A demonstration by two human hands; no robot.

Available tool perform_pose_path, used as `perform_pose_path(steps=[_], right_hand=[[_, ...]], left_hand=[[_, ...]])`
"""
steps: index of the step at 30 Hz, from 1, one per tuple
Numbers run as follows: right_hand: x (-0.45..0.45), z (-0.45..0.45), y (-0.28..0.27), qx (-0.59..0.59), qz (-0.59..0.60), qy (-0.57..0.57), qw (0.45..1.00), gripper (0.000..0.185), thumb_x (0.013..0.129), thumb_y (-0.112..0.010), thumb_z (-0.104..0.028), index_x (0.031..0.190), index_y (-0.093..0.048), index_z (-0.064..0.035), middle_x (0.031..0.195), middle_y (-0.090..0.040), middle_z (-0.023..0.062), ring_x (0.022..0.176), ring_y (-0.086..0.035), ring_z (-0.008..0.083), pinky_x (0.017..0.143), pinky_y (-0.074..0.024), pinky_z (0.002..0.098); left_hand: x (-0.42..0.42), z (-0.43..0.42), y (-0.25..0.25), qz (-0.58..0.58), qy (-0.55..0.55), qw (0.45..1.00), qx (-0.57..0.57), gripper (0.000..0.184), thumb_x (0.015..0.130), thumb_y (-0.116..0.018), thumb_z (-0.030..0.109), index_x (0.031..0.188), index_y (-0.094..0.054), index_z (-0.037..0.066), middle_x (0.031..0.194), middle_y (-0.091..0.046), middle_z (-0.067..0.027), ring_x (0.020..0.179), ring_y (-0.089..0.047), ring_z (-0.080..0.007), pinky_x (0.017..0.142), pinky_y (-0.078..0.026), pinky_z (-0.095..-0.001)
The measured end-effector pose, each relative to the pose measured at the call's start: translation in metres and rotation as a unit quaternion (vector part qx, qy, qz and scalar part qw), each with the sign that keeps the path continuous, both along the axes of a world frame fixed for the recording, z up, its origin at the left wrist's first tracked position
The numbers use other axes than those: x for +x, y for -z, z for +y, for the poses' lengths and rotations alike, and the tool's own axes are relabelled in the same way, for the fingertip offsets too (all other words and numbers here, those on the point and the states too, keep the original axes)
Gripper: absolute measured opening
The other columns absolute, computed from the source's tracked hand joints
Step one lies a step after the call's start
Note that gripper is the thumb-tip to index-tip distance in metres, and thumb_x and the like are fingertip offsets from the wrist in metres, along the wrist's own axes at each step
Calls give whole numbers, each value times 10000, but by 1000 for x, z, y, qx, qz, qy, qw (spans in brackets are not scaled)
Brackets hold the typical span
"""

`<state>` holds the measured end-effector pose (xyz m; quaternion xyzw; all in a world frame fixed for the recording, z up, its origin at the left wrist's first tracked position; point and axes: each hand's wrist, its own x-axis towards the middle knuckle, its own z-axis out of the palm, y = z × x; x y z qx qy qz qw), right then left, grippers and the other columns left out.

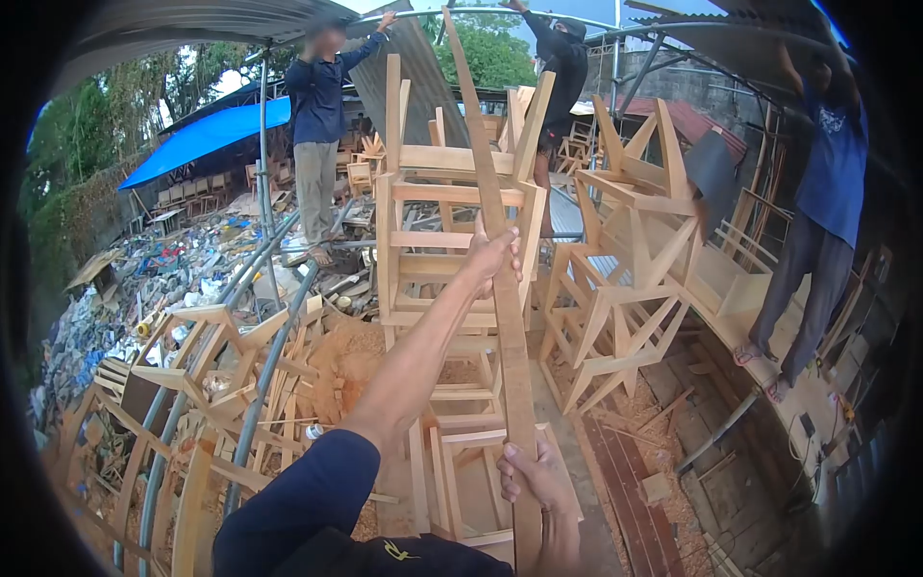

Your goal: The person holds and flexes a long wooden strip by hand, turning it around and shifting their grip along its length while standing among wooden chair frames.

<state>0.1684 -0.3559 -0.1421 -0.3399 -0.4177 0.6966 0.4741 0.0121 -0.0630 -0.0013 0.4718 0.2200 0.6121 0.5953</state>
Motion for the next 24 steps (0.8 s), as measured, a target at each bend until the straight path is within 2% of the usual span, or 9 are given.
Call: perform_pose_path(steps=[8,11,14,23,24], right_hand=[[5,10,-3,-5,12,5,1000,275,1018,-651,-159,1243,-509,-89,751,-544,62,473,-496,148,439,-440,294],[3,11,-4,5,12,21,1000,223,1011,-672,-187,1126,-525,-65,687,-519,64,431,-487,137,373,-426,295],[8,13,0,-23,7,1,1000,261,1020,-655,-167,1231,-511,-111,749,-535,58,482,-495,143,437,-429,285],[6,18,7,-26,25,-1,999,206,1025,-649,-170,1185,-528,-124,742,-536,53,466,-488,142,414,-409,289],[4,20,7,-22,24,0,999,206,1026,-648,-177,1178,-530,-102,729,-535,58,456,-491,144,405,-411,293]], left_hand=[[10,7,-1,19,-17,1000,-5,704,1001,-615,85,1505,-149,240,787,-528,-63,530,-551,-184,436,-540,-404],[12,15,5,26,-4,1000,-3,701,1005,-610,89,1509,-147,242,789,-532,-61,525,-554,-188,432,-543,-403],[12,20,3,38,-16,999,3,711,1007,-608,94,1519,-141,250,786,-532,-55,519,-558,-192,427,-546,-406],[11,18,8,34,-36,999,-10,718,1003,-620,103,1519,-146,259,771,-524,-59,516,-549,-195,429,-527,-402],[12,19,7,38,-44,998,-10,711,1003,-620,104,1515,-151,259,769,-523,-58,516,-549,-195,430,-529,-403]])
